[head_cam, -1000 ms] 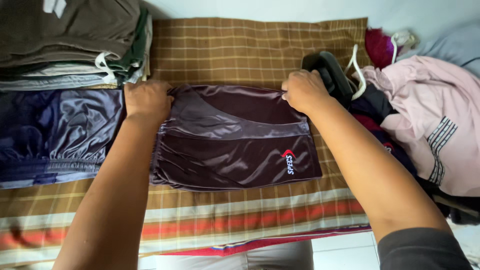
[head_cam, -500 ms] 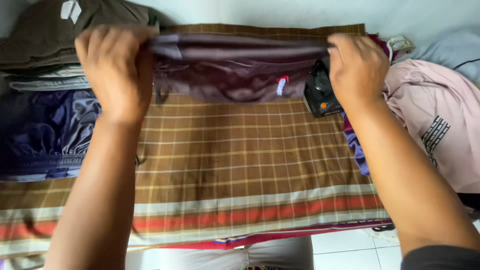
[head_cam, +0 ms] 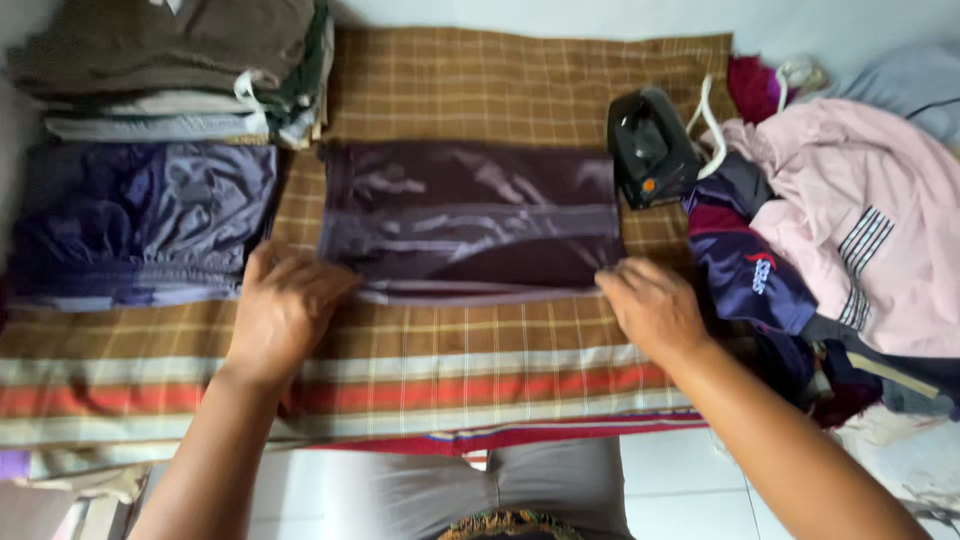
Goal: The person irons a pair of dark purple shorts on a plaid-covered table, smoothing the fabric with one hand while moving the iron with the other. They then switch to a pair of purple and pink shorts, unfolding and ironing them in a similar manner.
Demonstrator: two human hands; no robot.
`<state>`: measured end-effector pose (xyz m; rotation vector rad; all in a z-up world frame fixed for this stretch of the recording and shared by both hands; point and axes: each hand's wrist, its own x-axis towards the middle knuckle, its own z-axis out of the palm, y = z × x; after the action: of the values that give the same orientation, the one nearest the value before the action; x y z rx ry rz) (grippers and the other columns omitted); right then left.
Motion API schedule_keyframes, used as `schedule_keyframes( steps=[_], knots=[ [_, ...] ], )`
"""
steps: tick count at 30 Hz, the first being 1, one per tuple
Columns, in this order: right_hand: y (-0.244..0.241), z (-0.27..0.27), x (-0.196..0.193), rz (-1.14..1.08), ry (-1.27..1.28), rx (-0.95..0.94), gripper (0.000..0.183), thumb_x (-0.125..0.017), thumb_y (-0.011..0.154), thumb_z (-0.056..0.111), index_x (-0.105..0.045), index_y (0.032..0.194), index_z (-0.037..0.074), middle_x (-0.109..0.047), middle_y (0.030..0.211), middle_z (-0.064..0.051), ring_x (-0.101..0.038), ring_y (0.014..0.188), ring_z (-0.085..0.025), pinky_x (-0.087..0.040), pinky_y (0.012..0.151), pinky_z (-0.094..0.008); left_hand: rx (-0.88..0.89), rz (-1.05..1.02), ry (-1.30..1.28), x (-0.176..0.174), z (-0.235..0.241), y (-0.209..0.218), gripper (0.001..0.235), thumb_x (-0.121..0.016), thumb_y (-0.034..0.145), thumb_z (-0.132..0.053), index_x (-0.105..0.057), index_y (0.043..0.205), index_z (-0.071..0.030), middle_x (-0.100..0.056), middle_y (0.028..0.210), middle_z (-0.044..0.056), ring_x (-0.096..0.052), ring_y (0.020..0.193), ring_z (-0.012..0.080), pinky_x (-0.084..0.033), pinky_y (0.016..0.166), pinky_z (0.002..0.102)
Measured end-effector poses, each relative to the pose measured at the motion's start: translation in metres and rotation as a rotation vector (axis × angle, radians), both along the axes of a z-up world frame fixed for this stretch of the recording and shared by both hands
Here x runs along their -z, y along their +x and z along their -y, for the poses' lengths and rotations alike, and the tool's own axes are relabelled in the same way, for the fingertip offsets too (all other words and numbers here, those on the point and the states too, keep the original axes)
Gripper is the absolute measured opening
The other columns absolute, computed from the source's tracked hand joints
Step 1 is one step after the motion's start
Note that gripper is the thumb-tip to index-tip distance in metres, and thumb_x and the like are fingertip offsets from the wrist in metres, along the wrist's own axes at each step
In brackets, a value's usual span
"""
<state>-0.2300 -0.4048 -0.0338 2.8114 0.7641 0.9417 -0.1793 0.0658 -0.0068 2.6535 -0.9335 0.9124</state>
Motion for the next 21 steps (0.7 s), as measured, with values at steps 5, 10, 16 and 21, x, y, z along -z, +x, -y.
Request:
schedule_keyframes(
  steps=[5, 10, 16, 21],
  knots=[
    [-0.027, -0.009, -0.012, -0.140, -0.009, 0.030, 0.007, -0.065, 0.093, 0.021, -0.071, 0.096, 0.023, -0.073, 0.087, 0.000, -0.072, 0.099, -0.021, -0.057, 0.079, -0.035, -0.172, -0.300, 0.179, -0.002, -0.006, -0.020, 0.013, -0.072, 0.083, -0.035, -0.077, 0.094, -0.038, -0.078, 0.089, -0.015, -0.073, 0.101, 0.0107, -0.044, 0.107, 0.037],
    [-0.020, -0.050, -0.052, -0.392, 0.034, 0.124, 0.016, -0.065, 0.086, 0.023, -0.076, 0.097, 0.021, -0.077, 0.087, -0.004, -0.073, 0.102, -0.025, -0.054, 0.087, -0.044, -0.133, -0.680, 0.078, -0.072, 0.047, -0.023, 0.033, -0.074, 0.072, -0.034, -0.080, 0.104, -0.030, -0.081, 0.095, 0.000, -0.075, 0.099, 0.0281, -0.049, 0.103, 0.045],
    [0.044, -0.129, -0.045, -0.150, 0.285, 0.035, 0.054, -0.075, 0.086, 0.035, -0.068, 0.131, 0.007, -0.068, 0.131, -0.023, -0.063, 0.125, -0.039, -0.050, 0.102, -0.048, -0.206, -0.459, 0.072, -0.028, 0.137, 0.014, 0.076, -0.064, 0.091, -0.053, -0.045, 0.157, -0.020, -0.045, 0.161, 0.017, -0.043, 0.148, 0.0340, -0.022, 0.124, 0.056],
    [0.039, -0.125, -0.057, -0.767, 0.220, 0.406, 0.079, -0.055, 0.099, 0.053, -0.035, 0.159, 0.005, -0.026, 0.167, -0.026, -0.021, 0.156, -0.042, -0.009, 0.123, -0.066, -0.316, -0.817, 0.292, -0.016, 0.134, 0.015, 0.095, -0.023, 0.095, -0.081, -0.014, 0.168, -0.021, -0.013, 0.174, 0.014, -0.007, 0.161, 0.0319, 0.004, 0.128, 0.058]
  ],
)
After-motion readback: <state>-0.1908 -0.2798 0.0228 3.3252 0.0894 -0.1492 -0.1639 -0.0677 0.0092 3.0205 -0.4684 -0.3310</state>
